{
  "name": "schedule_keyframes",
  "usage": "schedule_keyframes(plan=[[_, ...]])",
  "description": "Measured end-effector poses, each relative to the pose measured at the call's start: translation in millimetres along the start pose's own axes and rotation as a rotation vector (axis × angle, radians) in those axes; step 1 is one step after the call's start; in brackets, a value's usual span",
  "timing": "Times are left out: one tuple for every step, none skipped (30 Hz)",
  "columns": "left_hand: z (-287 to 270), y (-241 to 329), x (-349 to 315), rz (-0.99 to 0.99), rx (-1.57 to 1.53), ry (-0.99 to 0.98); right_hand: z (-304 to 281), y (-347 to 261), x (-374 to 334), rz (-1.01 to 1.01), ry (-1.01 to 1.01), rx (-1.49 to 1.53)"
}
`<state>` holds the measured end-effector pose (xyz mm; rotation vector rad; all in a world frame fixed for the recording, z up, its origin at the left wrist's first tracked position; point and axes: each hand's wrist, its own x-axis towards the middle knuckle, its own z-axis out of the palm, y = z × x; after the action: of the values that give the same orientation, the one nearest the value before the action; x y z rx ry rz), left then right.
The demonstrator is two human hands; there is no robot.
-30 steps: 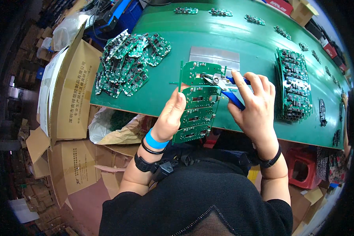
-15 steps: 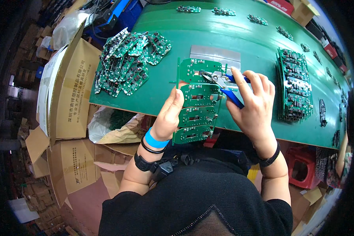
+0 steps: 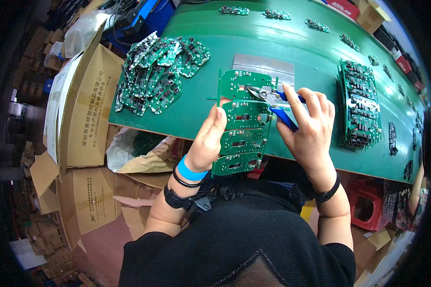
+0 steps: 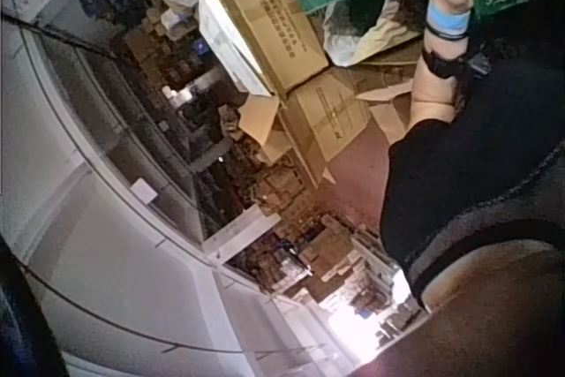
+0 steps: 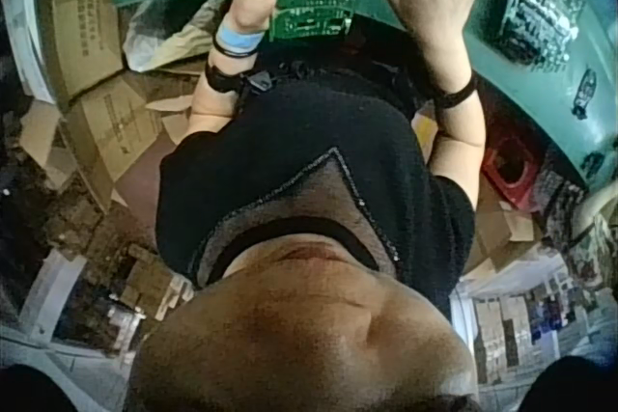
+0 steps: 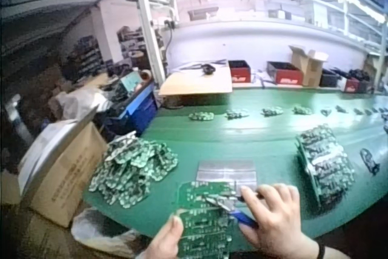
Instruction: The person uses pliers to trim the edges of green circuit boards, separating individual units from larger panels. They place the trimmed boards into a cardboard box and continue processing the stack of panels on the green workbench.
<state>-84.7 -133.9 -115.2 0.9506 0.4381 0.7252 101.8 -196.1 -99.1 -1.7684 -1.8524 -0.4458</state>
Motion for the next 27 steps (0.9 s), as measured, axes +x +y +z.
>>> schedule_keyframes(plan=[[-2,-1,0,-0.01,0.031,-0.005,0,0,0,-0.002,-0.005,0.005],[-3,-2,0,-0.02,0.062,-0.011,1,1,0,-0.004,-0.01,0.01],[-2,-1,0,-0.022,0.059,-0.002,2,1,-1,-0.003,-0.009,0.025],[-1,0,0,-0.023,0.056,0.006,4,2,-2,-0.002,-0.008,0.039],[-1,1,-1,-0.025,0.053,0.014,6,3,-2,-0.002,-0.007,0.054],[-3,0,-1,-0.032,0.05,0.01,6,3,-2,0.006,0.009,0.061],[-7,-1,-1,-0.039,0.048,0.006,7,4,-2,0.013,0.025,0.069],[-10,-1,-2,-0.046,0.045,0.001,8,4,-1,0.021,0.041,0.076],[-10,0,-3,-0.06,0.012,0.02,8,6,1,0.018,0.113,0.113],[-11,2,-4,-0.075,-0.02,0.039,7,5,2,0.059,0.128,0.19],[-12,4,-5,-0.089,-0.053,0.057,5,6,2,0.065,0.14,0.207],[-15,5,-5,-0.125,-0.207,0.039,3,7,1,0.072,0.152,0.223],[-19,5,-4,-0.16,-0.36,0.021,2,8,0,0.1,0.134,0.271],[-24,4,-4,-0.195,-0.514,0.001,2,10,-2,0.117,0.122,0.267],[-32,2,-3,-0.189,-0.586,-0.057,2,11,-5,0.135,0.109,0.26],[-36,-1,-1,-0.177,-0.68,-0.111,2,12,-7,0.154,0.097,0.252],[-38,-2,0,-0.165,-0.775,-0.164,1,12,-8,0.145,0.049,0.242],[-39,-3,1,-0.154,-0.867,-0.218,3,12,-11,0.137,0.002,0.232],[-38,-5,1,-0.139,-0.86,-0.219,5,11,-13,0.157,-0.01,0.245],[-37,-6,0,-0.146,-0.756,-0.142,4,12,-13,0.176,0.026,0.214],[-36,-7,-2,-0.151,-0.654,-0.066,1,15,-12,0.192,0.06,0.181],[-35,-8,-3,-0.155,-0.552,0.01,-1,18,-10,0.209,0.094,0.149],[-34,-8,-3,-0.152,-0.503,0.036,-2,20,-8,0.244,0.093,0.126],[-30,-7,-3,-0.155,-0.486,0.056,-2,22,-7,0.258,0.086,0.127],[-26,-6,-3,-0.157,-0.468,0.076,-1,24,-8,0.242,0.07,0.132],[-24,-5,-2,-0.159,-0.451,0.096,0,25,-9,0.227,0.054,0.136],[-29,-5,-2,-0.203,-0.522,0.036,1,25,-10,0.207,0.023,0.176]])
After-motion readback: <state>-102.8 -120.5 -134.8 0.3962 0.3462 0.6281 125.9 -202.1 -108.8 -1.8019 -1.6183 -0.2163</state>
